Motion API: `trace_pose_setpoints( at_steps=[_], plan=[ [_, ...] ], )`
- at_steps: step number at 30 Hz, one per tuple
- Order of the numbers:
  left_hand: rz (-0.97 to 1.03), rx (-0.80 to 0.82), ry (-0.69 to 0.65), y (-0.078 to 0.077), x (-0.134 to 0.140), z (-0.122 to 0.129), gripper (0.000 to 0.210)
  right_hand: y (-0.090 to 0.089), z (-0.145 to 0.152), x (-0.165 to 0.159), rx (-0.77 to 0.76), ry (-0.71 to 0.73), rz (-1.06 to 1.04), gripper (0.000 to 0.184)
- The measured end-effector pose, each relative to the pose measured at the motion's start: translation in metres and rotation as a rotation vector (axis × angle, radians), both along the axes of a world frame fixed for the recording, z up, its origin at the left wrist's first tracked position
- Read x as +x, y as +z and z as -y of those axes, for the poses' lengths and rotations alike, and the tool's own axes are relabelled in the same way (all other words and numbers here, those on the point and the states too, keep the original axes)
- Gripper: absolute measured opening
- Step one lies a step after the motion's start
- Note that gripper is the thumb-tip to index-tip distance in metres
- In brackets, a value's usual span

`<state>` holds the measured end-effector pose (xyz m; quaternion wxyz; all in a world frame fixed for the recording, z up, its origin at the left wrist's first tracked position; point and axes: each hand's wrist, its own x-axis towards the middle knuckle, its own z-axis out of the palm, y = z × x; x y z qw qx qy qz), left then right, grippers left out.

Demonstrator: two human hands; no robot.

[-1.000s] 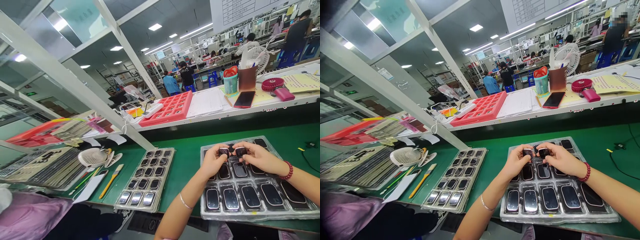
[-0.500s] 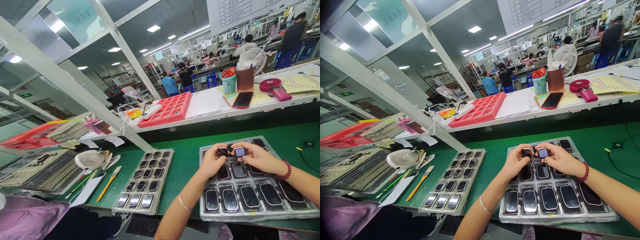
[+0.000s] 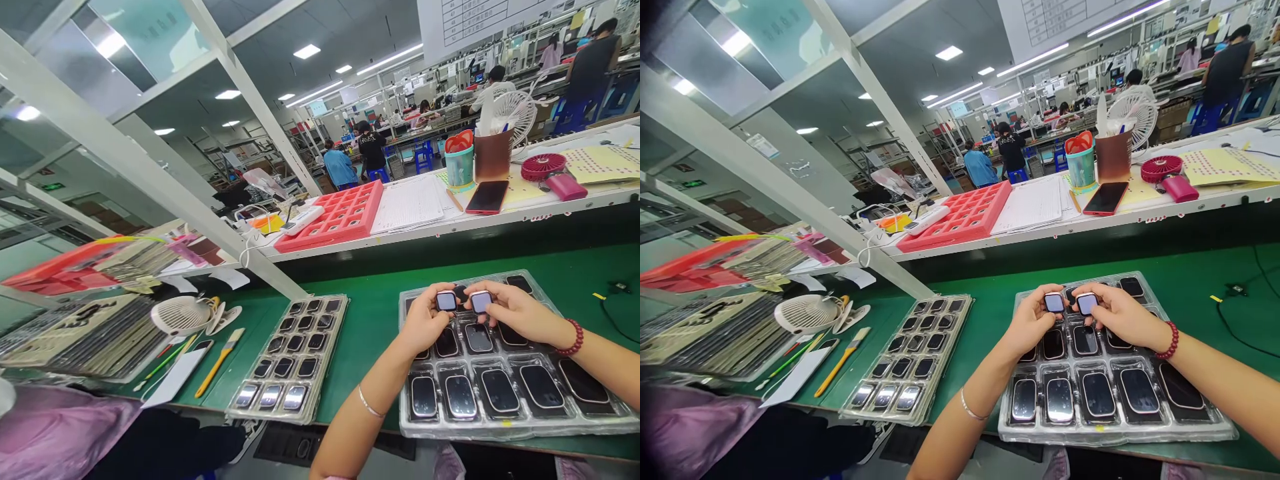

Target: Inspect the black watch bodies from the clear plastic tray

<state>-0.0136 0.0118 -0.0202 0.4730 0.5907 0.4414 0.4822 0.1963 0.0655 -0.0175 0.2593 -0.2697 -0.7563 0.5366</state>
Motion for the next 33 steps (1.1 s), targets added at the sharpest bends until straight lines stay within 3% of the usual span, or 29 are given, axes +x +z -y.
trace_pose_setpoints(
  at_steps=[9,17,23,28,33],
  plan=[
    [-0.028,0.024,0.009,0.0035,-0.0003,0.0021,0.039,0.0031,0.0025,0.0004,0.019,0.056,0.021,0.047],
    [0.007,0.024,-0.019,-0.0004,-0.0008,0.0013,0.042,0.0016,0.0016,-0.0001,-0.009,0.029,0.013,0.043],
    [0.013,-0.007,0.019,0.0032,-0.0016,0.0026,0.058,0.0022,0.0024,0.0000,-0.003,0.027,-0.001,0.055],
    [0.045,0.008,-0.016,-0.0008,-0.0057,-0.0012,0.063,-0.0038,-0.0039,0.0022,-0.070,-0.023,-0.104,0.058],
    [0.097,0.006,-0.117,0.0016,-0.0046,0.0022,0.072,-0.0032,-0.0064,0.0028,-0.117,0.020,-0.083,0.073]
  ],
)
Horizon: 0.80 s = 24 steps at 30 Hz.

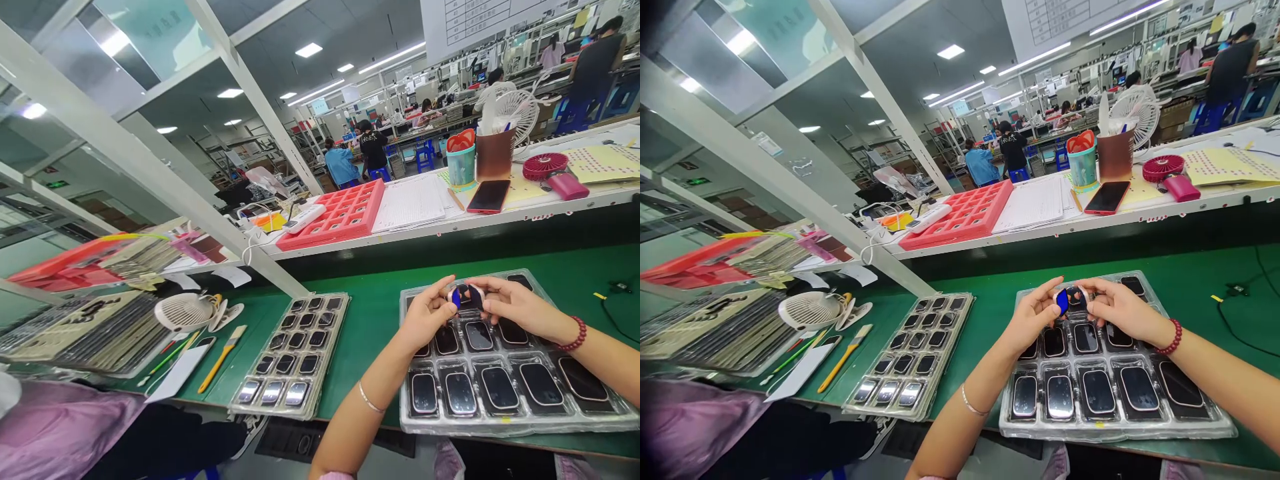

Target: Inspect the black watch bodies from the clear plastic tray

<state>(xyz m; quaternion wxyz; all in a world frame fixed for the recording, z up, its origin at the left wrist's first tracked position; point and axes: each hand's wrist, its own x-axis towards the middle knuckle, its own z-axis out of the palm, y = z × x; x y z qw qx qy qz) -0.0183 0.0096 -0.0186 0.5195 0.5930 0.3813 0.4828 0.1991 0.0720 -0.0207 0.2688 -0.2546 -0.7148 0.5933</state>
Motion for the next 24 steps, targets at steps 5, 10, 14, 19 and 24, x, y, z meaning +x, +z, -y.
trace_pose_setpoints(
  at_steps=[5,10,14,19,24],
  plan=[
    [-0.023,0.041,-0.032,-0.0007,0.0008,0.0017,0.067,0.0026,0.0020,0.0020,0.039,0.047,0.088,0.074],
    [-0.056,0.030,-0.032,-0.0015,0.0000,0.0003,0.068,0.0034,0.0027,0.0016,0.067,0.045,0.114,0.068],
    [-0.055,0.049,-0.029,-0.0016,0.0003,0.0001,0.067,0.0046,0.0025,0.0007,0.072,0.031,0.156,0.067],
    [-0.082,0.023,-0.019,-0.0018,0.0001,-0.0006,0.067,0.0039,0.0033,0.0005,0.064,0.026,0.160,0.067],
    [-0.073,0.023,-0.014,0.0002,-0.0005,0.0001,0.068,0.0023,0.0041,0.0004,0.090,0.028,0.169,0.066]
  ],
)
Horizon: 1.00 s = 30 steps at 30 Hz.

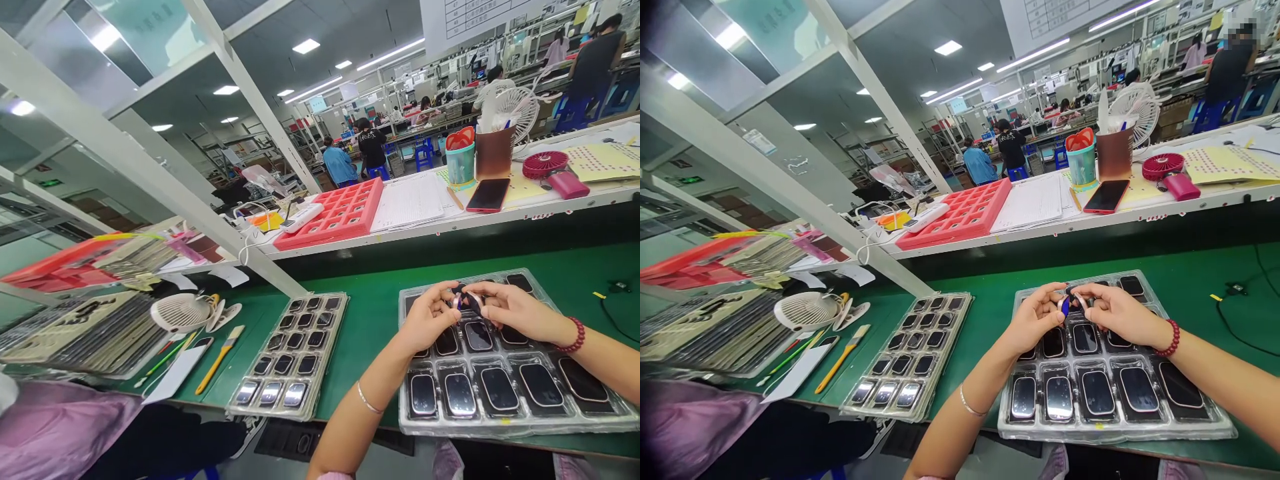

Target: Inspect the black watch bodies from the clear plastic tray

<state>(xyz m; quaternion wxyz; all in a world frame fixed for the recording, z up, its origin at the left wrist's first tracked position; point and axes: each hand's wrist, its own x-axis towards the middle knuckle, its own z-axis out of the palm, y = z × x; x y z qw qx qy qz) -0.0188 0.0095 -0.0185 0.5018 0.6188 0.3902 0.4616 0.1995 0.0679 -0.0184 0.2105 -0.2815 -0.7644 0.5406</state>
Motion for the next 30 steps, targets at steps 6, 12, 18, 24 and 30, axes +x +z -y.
trace_pose_setpoints(
  at_steps=[6,12,18,24,30],
  plan=[
    [-0.045,0.004,0.002,0.002,0.001,0.001,0.066,-0.002,0.003,-0.001,0.111,-0.033,0.035,0.064],
    [-0.047,-0.013,0.005,0.000,-0.001,0.000,0.070,-0.003,0.005,-0.001,0.139,-0.059,0.015,0.062],
    [0.014,-0.068,0.050,0.001,0.002,-0.001,0.049,-0.005,-0.005,-0.002,-0.139,-0.064,-0.184,0.064],
    [0.021,-0.069,0.110,0.003,0.006,-0.001,0.044,0.000,-0.001,-0.004,-0.031,-0.023,-0.094,0.054],
    [0.006,-0.058,0.124,0.001,0.010,-0.001,0.053,0.000,-0.002,-0.001,-0.062,-0.017,-0.056,0.056]
  ],
)
